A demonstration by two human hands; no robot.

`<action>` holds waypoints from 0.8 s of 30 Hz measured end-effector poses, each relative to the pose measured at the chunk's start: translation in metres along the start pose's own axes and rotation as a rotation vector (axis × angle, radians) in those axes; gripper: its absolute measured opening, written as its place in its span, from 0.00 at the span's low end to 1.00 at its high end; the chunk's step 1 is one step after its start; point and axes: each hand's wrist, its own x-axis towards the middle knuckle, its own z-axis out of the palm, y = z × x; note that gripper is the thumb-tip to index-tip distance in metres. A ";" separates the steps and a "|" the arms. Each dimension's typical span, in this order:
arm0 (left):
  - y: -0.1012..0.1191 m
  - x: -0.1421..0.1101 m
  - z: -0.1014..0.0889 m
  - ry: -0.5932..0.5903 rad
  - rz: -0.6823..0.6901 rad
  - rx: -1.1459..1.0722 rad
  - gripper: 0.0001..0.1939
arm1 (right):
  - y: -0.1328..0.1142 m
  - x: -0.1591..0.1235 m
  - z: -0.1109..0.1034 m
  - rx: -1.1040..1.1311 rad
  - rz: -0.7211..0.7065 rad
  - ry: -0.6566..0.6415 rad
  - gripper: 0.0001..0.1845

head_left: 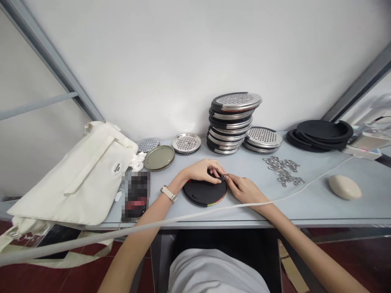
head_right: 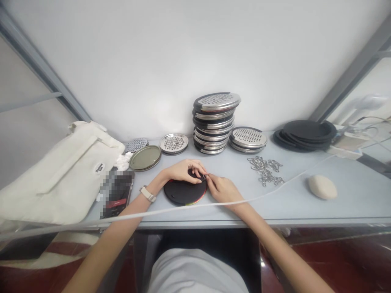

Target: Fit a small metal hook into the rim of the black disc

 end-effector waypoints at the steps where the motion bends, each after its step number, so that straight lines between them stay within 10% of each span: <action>1: 0.000 0.000 0.000 0.000 0.000 -0.003 0.17 | 0.000 0.000 0.000 0.010 0.000 -0.001 0.21; 24: 0.002 0.000 0.000 -0.002 -0.019 -0.016 0.17 | 0.000 0.000 -0.002 0.090 0.014 -0.009 0.22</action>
